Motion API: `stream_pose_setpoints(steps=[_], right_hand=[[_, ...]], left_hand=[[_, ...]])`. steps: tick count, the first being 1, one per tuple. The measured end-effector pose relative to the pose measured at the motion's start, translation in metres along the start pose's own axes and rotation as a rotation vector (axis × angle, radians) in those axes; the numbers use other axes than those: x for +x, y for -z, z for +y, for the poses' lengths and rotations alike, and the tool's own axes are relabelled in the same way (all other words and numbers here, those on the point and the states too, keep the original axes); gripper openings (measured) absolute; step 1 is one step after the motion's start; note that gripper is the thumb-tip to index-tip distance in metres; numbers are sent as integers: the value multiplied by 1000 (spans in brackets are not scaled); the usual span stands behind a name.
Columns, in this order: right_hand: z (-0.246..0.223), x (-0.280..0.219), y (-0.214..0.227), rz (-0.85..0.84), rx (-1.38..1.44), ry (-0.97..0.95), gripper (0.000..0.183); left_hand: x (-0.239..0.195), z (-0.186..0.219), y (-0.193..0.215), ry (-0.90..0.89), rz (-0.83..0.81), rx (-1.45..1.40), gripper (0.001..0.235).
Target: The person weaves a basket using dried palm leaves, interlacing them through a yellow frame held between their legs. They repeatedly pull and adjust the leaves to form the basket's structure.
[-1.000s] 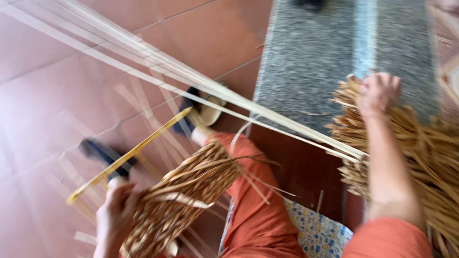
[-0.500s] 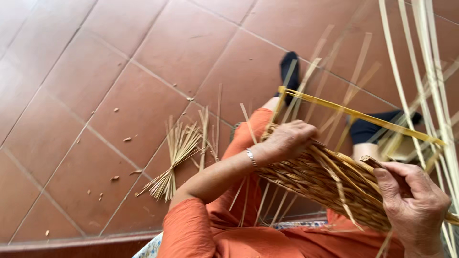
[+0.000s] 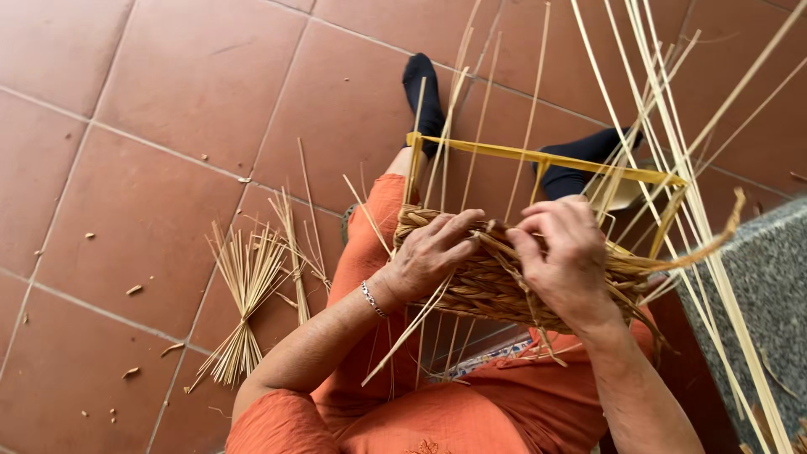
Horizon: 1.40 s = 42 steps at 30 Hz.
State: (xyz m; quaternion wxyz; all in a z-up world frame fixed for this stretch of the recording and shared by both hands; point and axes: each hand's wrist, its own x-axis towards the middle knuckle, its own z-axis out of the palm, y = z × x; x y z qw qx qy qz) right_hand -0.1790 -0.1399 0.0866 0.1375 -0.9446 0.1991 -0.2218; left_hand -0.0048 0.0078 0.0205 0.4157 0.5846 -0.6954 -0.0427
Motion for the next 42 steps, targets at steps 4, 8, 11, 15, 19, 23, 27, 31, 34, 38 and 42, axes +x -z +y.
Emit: stream_pose_setpoints(steps=[4,8,11,15,19,23,27,31,34,38,42], right_hand=[[-5,2,-19,-160,25,-133,13],[1,-4,-31,-98,-53,-72,20],[1,-6,-44,-8,-146,33,23],[1,-8,-49,-47,-213,38,25],[6,-16,-29,-175,256,-254,14],[5,-23,-12,-171,360,-390,21],[-1,-34,-4,42,-219,43,42],[1,-44,-5,-99,-371,73,33],[9,-42,-4,-269,-62,-121,26],[23,-28,17,-449,93,-369,15],[19,-2,17,-79,-288,237,11]], left_hand=[[0,0,3,-25,-53,42,20],[-2,-1,3,-52,-103,90,21],[-3,-3,-1,-24,-117,102,27],[7,-14,-14,35,-56,-5,24],[25,-23,-34,290,-17,-95,19],[43,-33,-46,487,-121,-105,42],[54,-35,-50,493,-275,164,73],[65,-33,-53,388,-471,263,28],[72,-34,-49,531,-556,60,17],[66,-38,-34,382,-244,-316,10],[60,-36,-18,251,-326,-486,27]])
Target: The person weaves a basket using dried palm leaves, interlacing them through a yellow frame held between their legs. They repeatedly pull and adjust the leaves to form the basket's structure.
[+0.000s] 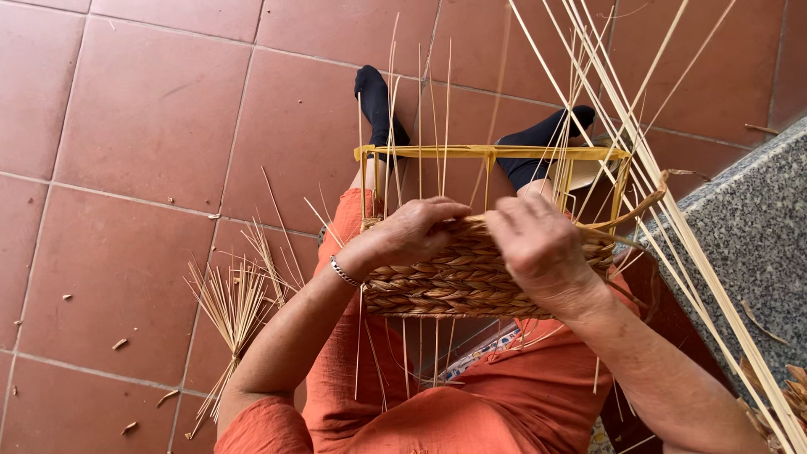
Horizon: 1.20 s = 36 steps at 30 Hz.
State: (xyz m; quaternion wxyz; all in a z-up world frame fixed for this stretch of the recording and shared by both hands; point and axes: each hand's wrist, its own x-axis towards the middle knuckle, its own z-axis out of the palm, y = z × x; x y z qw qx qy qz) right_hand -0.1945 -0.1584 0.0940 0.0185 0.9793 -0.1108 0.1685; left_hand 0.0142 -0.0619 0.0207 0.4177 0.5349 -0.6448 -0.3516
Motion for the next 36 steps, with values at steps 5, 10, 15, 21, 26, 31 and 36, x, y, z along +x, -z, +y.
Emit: stream_pose_setpoints(steps=[5,10,15,21,26,31,36], right_hand=[[7,25,5,-158,-44,16,9],[52,45,14,-897,749,-878,12],[61,40,1,-798,774,-766,14],[36,13,-28,-479,358,-480,32],[24,-4,-48,-324,255,-340,36],[12,-30,-34,-374,380,-464,29],[44,-41,2,-678,70,-418,38]], left_hand=[[3,13,1,150,-125,101,29],[5,23,-20,45,93,248,26],[-4,21,-21,30,234,149,14],[-19,16,-16,-143,148,318,20],[-18,15,-21,-220,185,319,15],[9,3,-31,291,44,312,11],[23,-6,-36,261,124,337,21]])
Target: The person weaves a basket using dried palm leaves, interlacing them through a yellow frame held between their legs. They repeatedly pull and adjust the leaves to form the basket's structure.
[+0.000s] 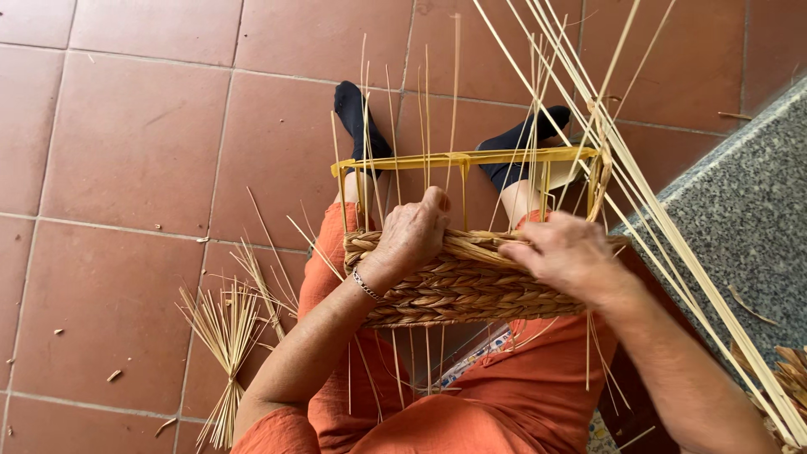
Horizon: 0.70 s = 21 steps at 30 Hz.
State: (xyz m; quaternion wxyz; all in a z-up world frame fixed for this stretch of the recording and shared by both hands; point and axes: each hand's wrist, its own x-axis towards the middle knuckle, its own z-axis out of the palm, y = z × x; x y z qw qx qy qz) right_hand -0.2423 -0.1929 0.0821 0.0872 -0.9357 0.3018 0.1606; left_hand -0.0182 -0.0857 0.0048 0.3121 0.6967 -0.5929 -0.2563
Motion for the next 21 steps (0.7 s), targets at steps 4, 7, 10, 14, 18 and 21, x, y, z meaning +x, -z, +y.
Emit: stream_pose_setpoints(steps=[4,7,10,14,18,21], right_hand=[[58,-50,16,-68,-204,12,56],[104,-110,21,-106,-142,-224,60],[139,-159,31,-144,-45,-532,48],[119,-164,24,399,-85,-219,34],[38,-108,-24,661,-10,209,23],[5,-73,-38,574,9,223,33]], left_hand=[[0,0,-1,60,-10,7,47],[-1,1,-3,119,-33,40,72],[-9,0,-8,23,42,35,68],[-11,-1,-20,-62,16,310,38],[-11,2,-21,-247,13,186,15],[-12,11,-1,-134,-78,60,20]])
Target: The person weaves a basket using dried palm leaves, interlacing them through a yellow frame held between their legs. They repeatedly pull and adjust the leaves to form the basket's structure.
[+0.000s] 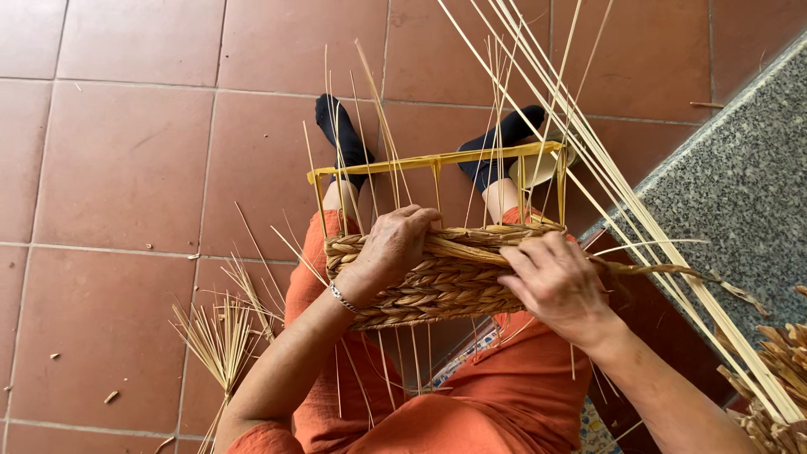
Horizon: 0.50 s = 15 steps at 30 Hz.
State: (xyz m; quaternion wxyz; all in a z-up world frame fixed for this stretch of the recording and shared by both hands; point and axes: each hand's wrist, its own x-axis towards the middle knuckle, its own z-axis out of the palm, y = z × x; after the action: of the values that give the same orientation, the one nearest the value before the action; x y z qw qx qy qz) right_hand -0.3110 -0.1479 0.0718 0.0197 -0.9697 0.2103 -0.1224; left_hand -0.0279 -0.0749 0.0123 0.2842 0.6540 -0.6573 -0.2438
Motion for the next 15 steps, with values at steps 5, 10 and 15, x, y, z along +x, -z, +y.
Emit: stream_pose_setpoints(steps=[5,10,15], right_hand=[[3,23,23,-281,315,-298,13],[4,61,51,341,-368,-71,16],[-14,94,14,424,234,40,9]], left_hand=[[-21,22,31,-290,115,-30,42],[-3,30,16,34,-59,7,10],[-2,8,-9,28,329,-138,18]])
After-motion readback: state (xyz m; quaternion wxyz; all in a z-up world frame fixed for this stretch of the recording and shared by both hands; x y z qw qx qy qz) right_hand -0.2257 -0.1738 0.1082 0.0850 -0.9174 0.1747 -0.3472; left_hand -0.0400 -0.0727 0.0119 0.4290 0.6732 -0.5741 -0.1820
